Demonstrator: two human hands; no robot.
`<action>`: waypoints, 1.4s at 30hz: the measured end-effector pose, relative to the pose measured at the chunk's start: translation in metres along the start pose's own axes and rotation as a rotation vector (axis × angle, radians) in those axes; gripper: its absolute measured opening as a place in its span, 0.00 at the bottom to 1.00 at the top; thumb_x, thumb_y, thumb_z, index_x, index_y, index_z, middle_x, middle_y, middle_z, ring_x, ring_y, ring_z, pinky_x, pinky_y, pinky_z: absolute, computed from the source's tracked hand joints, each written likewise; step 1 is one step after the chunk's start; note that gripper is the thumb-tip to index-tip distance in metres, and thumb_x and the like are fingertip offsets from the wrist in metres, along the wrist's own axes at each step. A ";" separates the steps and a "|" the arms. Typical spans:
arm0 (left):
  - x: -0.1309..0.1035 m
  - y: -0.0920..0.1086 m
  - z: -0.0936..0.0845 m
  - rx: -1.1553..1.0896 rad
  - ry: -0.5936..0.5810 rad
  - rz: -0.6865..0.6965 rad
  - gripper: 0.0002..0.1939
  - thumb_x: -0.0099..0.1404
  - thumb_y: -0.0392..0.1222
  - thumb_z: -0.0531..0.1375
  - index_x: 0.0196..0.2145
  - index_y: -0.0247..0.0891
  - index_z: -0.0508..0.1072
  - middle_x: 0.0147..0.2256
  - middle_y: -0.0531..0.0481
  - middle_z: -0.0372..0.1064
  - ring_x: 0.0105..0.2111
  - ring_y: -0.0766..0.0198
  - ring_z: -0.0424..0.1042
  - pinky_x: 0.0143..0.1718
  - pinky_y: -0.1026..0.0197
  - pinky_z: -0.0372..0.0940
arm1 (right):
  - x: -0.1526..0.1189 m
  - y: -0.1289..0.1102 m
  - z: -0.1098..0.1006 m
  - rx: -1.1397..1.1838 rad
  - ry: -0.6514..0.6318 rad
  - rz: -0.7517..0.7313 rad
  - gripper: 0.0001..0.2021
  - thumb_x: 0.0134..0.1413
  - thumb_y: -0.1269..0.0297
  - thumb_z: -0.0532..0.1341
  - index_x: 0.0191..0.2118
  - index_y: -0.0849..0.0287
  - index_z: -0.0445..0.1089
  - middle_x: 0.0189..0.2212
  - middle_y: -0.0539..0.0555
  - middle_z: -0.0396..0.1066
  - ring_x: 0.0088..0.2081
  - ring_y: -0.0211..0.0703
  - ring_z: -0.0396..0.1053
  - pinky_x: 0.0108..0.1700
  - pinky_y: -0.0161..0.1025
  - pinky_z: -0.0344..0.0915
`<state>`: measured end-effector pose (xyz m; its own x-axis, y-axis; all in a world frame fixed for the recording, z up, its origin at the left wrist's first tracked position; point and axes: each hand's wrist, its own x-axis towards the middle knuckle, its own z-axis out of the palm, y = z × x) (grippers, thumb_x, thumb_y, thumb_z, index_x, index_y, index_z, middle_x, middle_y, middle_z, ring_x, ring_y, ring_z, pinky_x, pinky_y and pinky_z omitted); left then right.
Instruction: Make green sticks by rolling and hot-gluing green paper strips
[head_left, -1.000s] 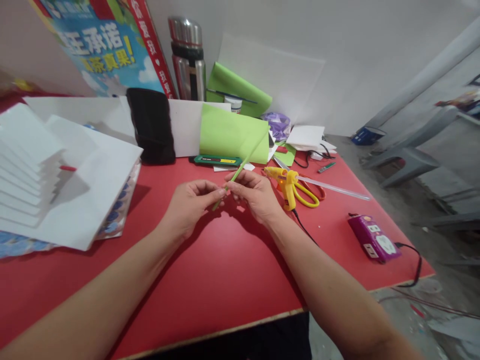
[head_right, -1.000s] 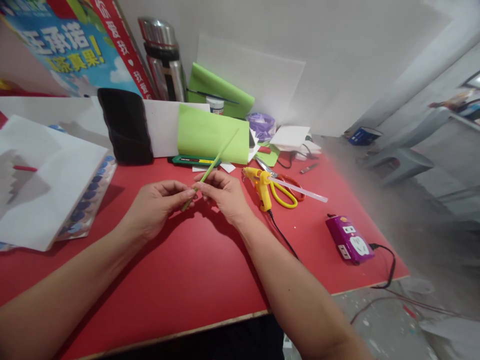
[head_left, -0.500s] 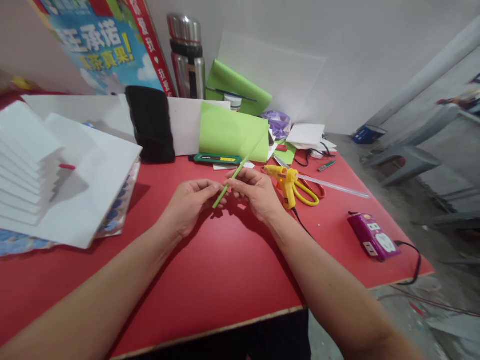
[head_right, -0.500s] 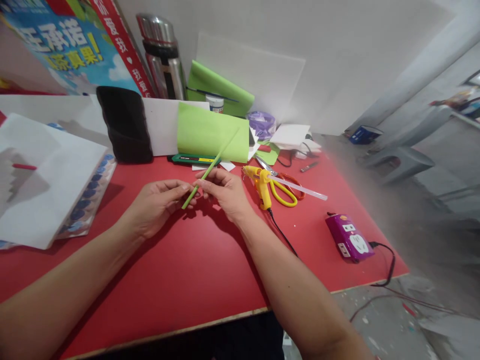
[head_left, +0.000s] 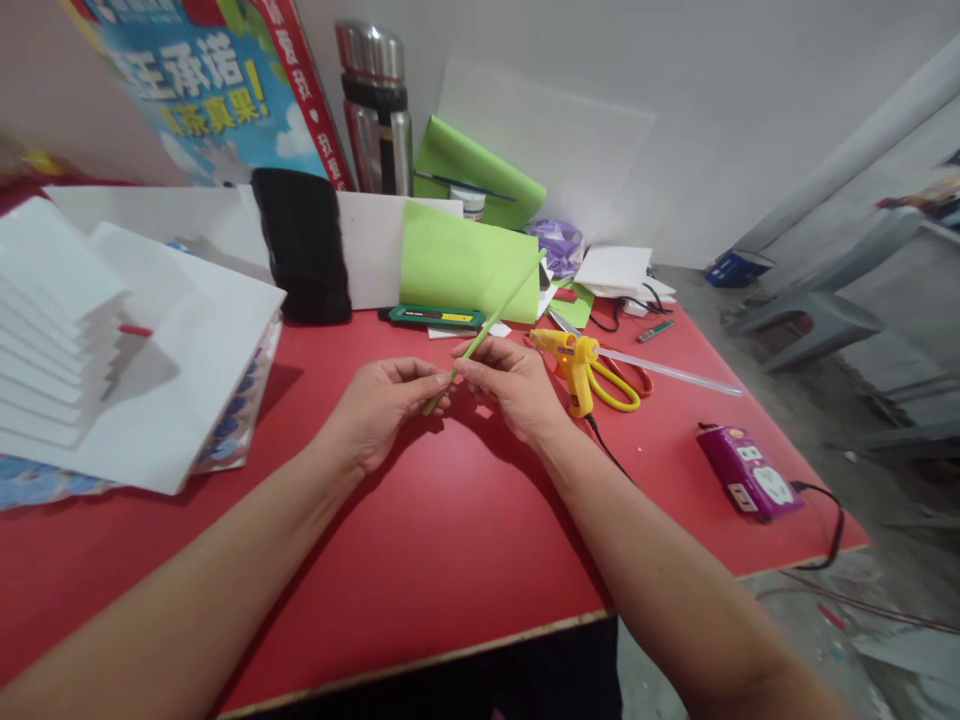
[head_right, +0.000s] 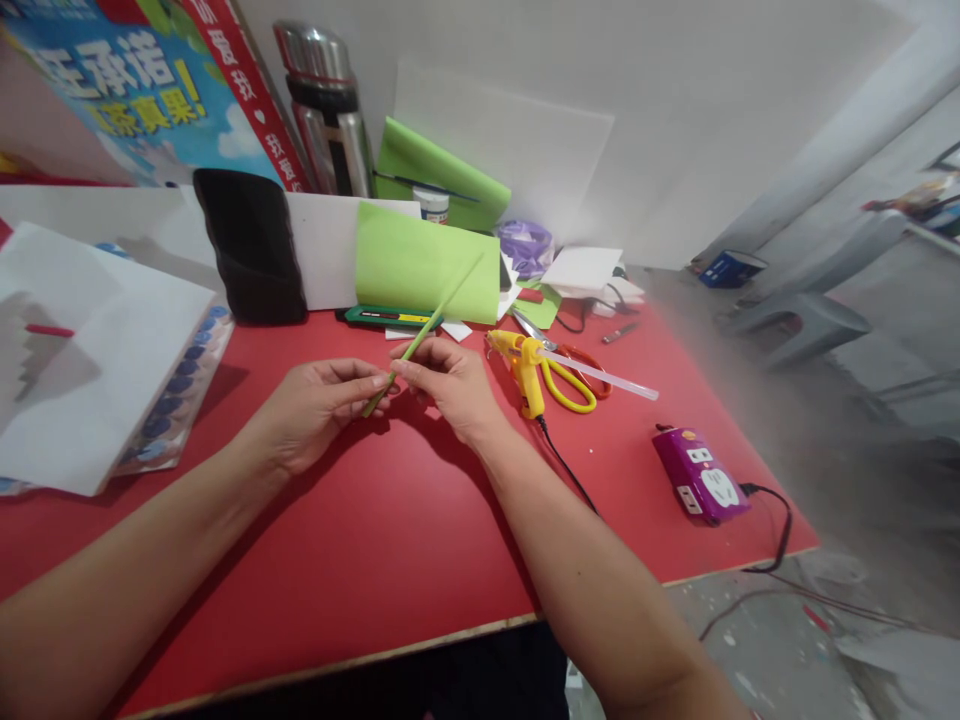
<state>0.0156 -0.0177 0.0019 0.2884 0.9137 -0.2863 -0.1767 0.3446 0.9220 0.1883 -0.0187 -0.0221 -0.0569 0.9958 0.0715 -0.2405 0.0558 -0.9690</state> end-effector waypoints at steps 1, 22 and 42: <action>0.000 0.000 0.000 -0.002 -0.005 -0.002 0.12 0.49 0.43 0.75 0.27 0.33 0.79 0.22 0.48 0.74 0.22 0.67 0.68 0.25 0.63 0.66 | 0.000 0.000 0.000 0.001 0.002 0.001 0.12 0.48 0.58 0.75 0.37 0.57 0.79 0.22 0.45 0.69 0.20 0.31 0.61 0.21 0.32 0.56; -0.004 0.000 0.005 0.221 0.079 0.119 0.12 0.58 0.48 0.69 0.28 0.35 0.77 0.23 0.50 0.72 0.20 0.68 0.66 0.21 0.65 0.63 | 0.000 0.000 0.002 0.026 0.011 0.012 0.10 0.47 0.60 0.76 0.33 0.59 0.78 0.20 0.45 0.68 0.20 0.31 0.60 0.20 0.32 0.55; -0.003 0.004 -0.004 0.726 0.015 0.556 0.09 0.68 0.44 0.61 0.34 0.40 0.80 0.32 0.49 0.78 0.32 0.60 0.74 0.37 0.58 0.67 | 0.002 -0.007 0.000 0.006 0.045 0.061 0.17 0.43 0.52 0.77 0.29 0.59 0.74 0.17 0.43 0.64 0.18 0.30 0.57 0.19 0.32 0.52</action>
<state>0.0106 -0.0186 0.0054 0.3258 0.9119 0.2496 0.3502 -0.3616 0.8641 0.1902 -0.0174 -0.0148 -0.0278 0.9996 0.0012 -0.2442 -0.0057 -0.9697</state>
